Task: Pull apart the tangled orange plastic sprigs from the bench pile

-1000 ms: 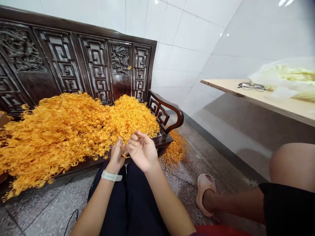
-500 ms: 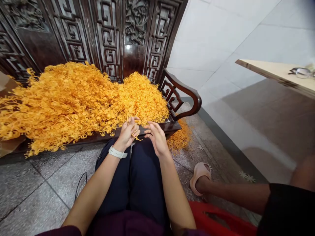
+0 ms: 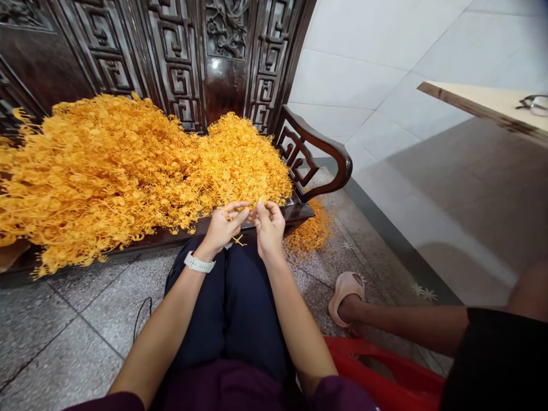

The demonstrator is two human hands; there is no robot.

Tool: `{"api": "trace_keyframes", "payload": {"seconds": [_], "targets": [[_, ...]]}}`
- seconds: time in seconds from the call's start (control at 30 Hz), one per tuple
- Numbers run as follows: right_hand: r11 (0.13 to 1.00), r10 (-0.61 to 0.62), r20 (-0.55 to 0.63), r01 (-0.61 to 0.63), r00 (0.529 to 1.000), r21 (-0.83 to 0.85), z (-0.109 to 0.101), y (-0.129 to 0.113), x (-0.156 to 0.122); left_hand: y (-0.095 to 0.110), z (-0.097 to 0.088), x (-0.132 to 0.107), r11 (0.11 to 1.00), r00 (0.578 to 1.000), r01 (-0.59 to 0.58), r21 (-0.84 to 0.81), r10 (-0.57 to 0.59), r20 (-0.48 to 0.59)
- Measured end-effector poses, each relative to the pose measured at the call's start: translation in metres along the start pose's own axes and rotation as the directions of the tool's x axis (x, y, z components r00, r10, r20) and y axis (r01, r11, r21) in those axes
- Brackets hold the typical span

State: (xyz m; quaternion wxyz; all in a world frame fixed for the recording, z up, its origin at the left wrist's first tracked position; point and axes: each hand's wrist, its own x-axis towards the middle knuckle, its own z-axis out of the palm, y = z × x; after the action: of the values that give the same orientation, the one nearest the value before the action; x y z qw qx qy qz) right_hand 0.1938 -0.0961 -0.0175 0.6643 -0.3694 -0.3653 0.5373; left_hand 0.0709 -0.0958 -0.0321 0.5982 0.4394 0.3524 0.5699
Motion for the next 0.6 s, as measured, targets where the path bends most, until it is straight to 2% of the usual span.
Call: {"api": "trace_keyframes", "payload": {"seconds": [0.13, 0.27, 0.37, 0.5, 0.6], "targets": [[0.996, -0.090, -0.028, 0.089, 0.996, -0.017, -0.007, -0.007, 0.004, -0.009, -0.004, 0.003, 0.926, 0.994, -0.106, 0.362, 0.104, 0.026], [0.997, -0.079, 0.072, 0.078, 0.994, 0.015, -0.011, -0.025, 0.001, -0.009, -0.005, 0.003, 0.804, 0.979, -0.205, 0.558, 0.162, 0.126], [0.997, -0.064, 0.057, 0.062, 0.996, 0.035, -0.012, -0.043, -0.005, -0.010, -0.002, 0.002, 0.768, 0.977, -0.207, 0.606, 0.199, 0.082], [0.997, -0.075, 0.051, 0.076, 0.996, -0.010, -0.020, -0.076, -0.031, -0.017, 0.000, 0.003, 0.800, 0.978, -0.176, 0.574, 0.210, 0.006], [0.990, 0.107, 0.061, -0.100, 0.992, -0.098, -0.040, -0.116, -0.058, -0.019, -0.010, 0.011, 0.822, 0.965, -0.121, 0.556, 0.228, -0.128]]}}
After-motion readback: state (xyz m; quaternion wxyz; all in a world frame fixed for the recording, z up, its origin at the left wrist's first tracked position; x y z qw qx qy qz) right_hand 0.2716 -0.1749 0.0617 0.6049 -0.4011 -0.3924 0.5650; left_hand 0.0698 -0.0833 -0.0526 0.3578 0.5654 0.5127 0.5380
